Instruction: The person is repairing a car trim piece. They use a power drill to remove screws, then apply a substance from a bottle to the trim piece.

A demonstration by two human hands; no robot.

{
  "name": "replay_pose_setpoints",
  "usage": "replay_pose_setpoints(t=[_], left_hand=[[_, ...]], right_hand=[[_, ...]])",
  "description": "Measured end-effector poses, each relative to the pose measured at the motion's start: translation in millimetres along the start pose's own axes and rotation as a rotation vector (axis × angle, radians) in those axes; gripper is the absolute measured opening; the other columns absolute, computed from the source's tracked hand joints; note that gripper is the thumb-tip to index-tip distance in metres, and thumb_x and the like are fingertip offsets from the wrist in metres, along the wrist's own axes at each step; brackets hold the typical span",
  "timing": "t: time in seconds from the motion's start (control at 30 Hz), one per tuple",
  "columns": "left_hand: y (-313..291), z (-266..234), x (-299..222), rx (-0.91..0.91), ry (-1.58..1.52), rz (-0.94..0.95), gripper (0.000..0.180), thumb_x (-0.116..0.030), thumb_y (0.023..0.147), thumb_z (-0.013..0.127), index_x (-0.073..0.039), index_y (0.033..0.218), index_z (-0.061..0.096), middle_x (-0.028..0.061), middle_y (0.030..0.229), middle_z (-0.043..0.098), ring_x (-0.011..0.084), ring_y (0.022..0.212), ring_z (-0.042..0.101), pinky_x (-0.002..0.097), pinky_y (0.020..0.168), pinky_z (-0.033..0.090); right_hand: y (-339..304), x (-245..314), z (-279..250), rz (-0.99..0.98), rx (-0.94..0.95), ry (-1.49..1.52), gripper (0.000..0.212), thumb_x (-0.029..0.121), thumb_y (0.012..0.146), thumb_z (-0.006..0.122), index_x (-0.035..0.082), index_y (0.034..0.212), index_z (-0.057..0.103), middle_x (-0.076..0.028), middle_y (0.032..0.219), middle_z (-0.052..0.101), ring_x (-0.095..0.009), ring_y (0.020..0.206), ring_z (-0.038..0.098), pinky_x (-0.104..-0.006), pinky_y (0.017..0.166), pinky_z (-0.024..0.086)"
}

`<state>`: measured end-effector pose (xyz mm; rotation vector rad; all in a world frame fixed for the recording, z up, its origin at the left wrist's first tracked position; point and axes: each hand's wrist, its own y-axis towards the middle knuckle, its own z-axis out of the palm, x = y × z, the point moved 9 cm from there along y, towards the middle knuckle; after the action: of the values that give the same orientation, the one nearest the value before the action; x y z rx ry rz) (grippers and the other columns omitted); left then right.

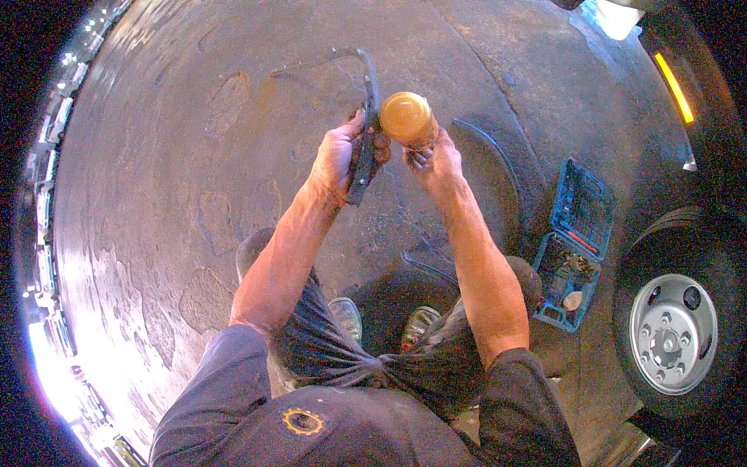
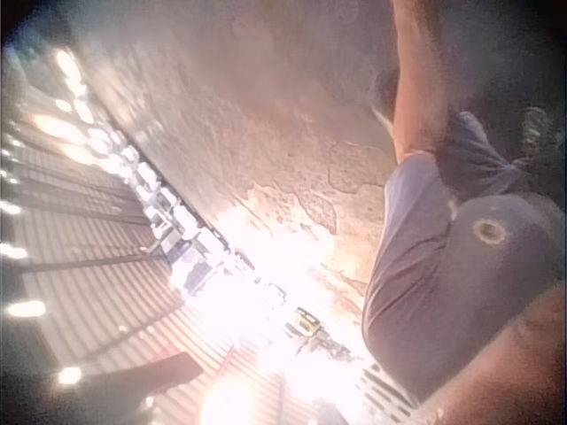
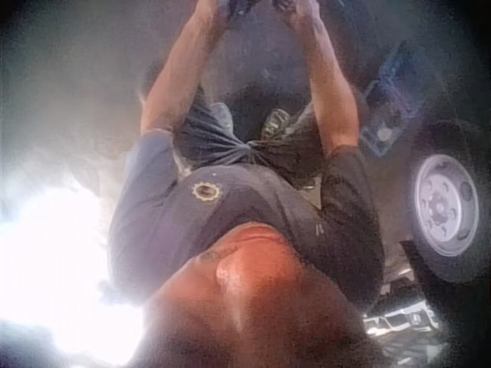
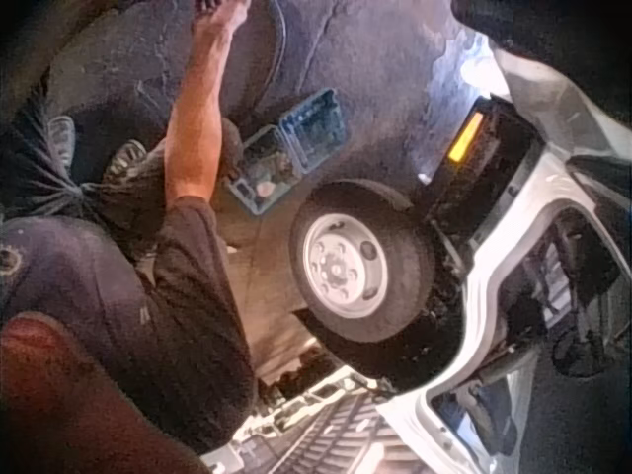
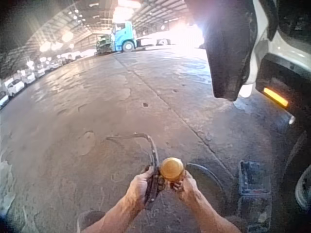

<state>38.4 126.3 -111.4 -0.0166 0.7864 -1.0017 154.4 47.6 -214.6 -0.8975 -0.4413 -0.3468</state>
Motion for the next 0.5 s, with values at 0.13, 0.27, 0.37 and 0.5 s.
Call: replay_pose_setpoints(t=[0.13,0.27,0.37,0.5], left_hand=[[-4,-2,-19,-0.069,0.197,0.079,0.026,-0.028,0.101,0.045,-0.010,0.117,0.055,0.0034,0.090,0.061,0.0178,0.075,0.064,0.0310,0.063,0.052],[-12,5,-32,-0.073,0.294,0.096,0.030,-0.030,0.101,0.049,-0.010,0.123,0.055,0.0032,0.089,0.063,0.0166,0.070,0.063,0.0289,0.057,0.050],[-7,-7,-33,-0.084,0.371,0.098,0.029,-0.029,0.100,0.051,-0.009,0.121,0.055,0.0029,0.085,0.061,0.0147,0.061,0.059,0.0278,0.054,0.048],[-6,-13,-40,-0.142,0.328,0.102,0.026,-0.030,0.101,0.048,-0.009,0.115,0.055,0.0015,0.074,0.055,0.0137,0.057,0.053,0.0260,0.051,0.045]], right_hand=[[-7,9,2,-0.090,-0.031,0.036,0.035,0.031,0.097,0.055,0.002,0.117,0.050,-0.015,0.101,0.058,-0.024,0.088,0.062,-0.0384,0.068,0.060],[-2,21,-3,-0.129,-0.050,0.005,0.035,0.032,0.097,0.056,0.004,0.116,0.052,-0.013,0.104,0.059,-0.025,0.094,0.062,-0.0411,0.072,0.060],[1,26,-4,-0.210,0.022,0.018,0.037,0.035,0.096,0.058,0.005,0.116,0.053,-0.013,0.107,0.060,-0.025,0.095,0.062,-0.0432,0.080,0.058],[-3,33,9,-0.324,0.111,0.096,0.038,0.037,0.096,0.058,0.005,0.117,0.055,-0.014,0.110,0.061,-0.026,0.102,0.060,-0.0457,0.094,0.052]])
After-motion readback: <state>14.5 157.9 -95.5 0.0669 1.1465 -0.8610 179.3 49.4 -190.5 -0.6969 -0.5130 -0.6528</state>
